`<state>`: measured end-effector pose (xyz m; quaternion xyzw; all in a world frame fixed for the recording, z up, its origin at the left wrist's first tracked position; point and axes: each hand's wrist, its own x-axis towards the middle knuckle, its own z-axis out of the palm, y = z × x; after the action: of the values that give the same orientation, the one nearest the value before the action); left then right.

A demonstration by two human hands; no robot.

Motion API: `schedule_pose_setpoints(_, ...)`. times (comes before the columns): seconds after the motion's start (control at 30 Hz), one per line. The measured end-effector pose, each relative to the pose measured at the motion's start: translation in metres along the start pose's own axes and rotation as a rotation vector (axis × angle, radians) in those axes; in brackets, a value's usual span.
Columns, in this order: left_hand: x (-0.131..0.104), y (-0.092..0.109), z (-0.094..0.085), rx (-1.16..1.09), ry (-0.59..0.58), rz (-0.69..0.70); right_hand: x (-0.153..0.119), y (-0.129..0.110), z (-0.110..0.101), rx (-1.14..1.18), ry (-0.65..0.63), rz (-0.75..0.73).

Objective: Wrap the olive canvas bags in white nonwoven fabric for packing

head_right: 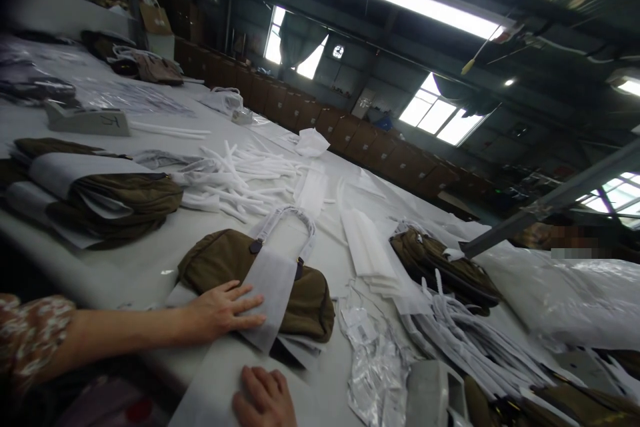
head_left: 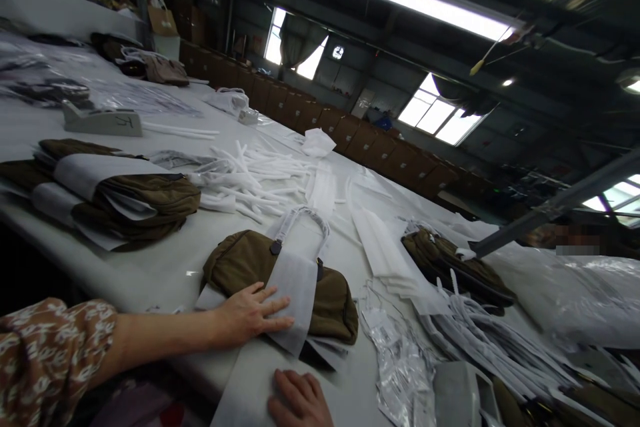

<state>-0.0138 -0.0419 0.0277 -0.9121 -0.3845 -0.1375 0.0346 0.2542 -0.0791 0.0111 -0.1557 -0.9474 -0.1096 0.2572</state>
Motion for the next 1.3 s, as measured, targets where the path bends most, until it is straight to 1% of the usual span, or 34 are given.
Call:
schedule_pose_setpoints(0.03,0.000,0.002,0.002,0.011,0.008,-0.012,0.008,0.004,0.001,0.022,0.044,0.008)
schedule_pose_setpoints(0.1,0.000,0.005,0.004,0.033,0.023,-0.036,0.025,0.018,-0.005,0.077,0.081,0.058)
schedule_pose_setpoints(0.17,0.001,0.007,0.007,0.049,0.034,-0.053,0.040,0.034,-0.015,0.144,0.075,0.180)
schedule_pose_setpoints(0.23,0.002,0.008,0.010,0.054,0.049,-0.055,0.051,0.049,-0.021,0.216,0.070,0.344)
schedule_pose_setpoints(0.3,0.002,0.009,0.015,0.035,0.063,-0.057,0.056,0.060,-0.019,0.250,0.075,0.483)
schedule_pose_setpoints(0.4,0.000,0.014,0.018,-0.055,0.058,-0.097,0.059,0.067,-0.007,0.222,0.086,0.608)
schedule_pose_setpoints(0.5,-0.004,0.024,0.012,-0.186,0.059,-0.199,0.057,0.069,0.005,0.169,0.105,0.690)
schedule_pose_setpoints(0.57,-0.005,0.030,0.003,-0.286,0.102,-0.300,0.056,0.069,0.011,0.136,0.114,0.743)
schedule_pose_setpoints(0.63,-0.001,0.033,-0.005,-0.382,0.144,-0.407,0.056,0.068,0.015,0.112,0.097,0.786)
schedule_pose_setpoints(0.73,0.012,0.028,-0.010,-0.430,0.163,-0.579,0.061,0.068,0.018,0.065,0.047,0.821)
schedule_pose_setpoints(0.83,0.028,0.018,-0.011,-0.414,0.132,-0.712,0.069,0.072,0.016,0.004,-0.007,0.863)
schedule_pose_setpoints(0.87,0.032,0.015,-0.011,-0.406,0.114,-0.733,0.071,0.074,0.015,-0.026,0.007,0.871)
schedule_pose_setpoints(0.93,0.037,0.011,-0.011,-0.390,0.080,-0.752,0.075,0.077,0.011,-0.116,0.107,0.826)
schedule_pose_setpoints(0.97,0.039,0.010,-0.011,-0.384,0.068,-0.757,0.076,0.077,0.010,-0.160,0.159,0.760)
schedule_pose_setpoints(1.0,0.040,0.008,-0.011,-0.384,0.060,-0.759,0.076,0.076,0.009,-0.191,0.185,0.663)
schedule_pose_setpoints(1.03,0.040,0.007,-0.010,-0.388,0.055,-0.759,0.075,0.074,0.009,-0.200,0.174,0.554)
schedule_pose_setpoints(1.07,0.041,0.007,-0.010,-0.391,0.050,-0.760,0.074,0.071,0.011,-0.189,0.131,0.455)
schedule_pose_setpoints(1.1,0.040,0.006,-0.010,-0.391,0.046,-0.764,0.072,0.067,0.013,-0.168,0.074,0.380)
schedule_pose_setpoints(1.13,0.040,0.005,-0.009,-0.388,0.046,-0.769,0.070,0.063,0.016,-0.151,0.023,0.340)
schedule_pose_setpoints(1.17,0.039,0.004,-0.010,-0.382,0.058,-0.766,0.068,0.060,0.020,-0.142,-0.013,0.331)
schedule_pose_setpoints(1.23,0.037,0.005,-0.011,-0.323,0.135,-0.726,0.063,0.055,0.027,-0.134,-0.051,0.369)
schedule_pose_setpoints(1.3,0.034,0.010,-0.012,-0.198,0.218,-0.601,0.059,0.054,0.032,-0.121,-0.064,0.391)
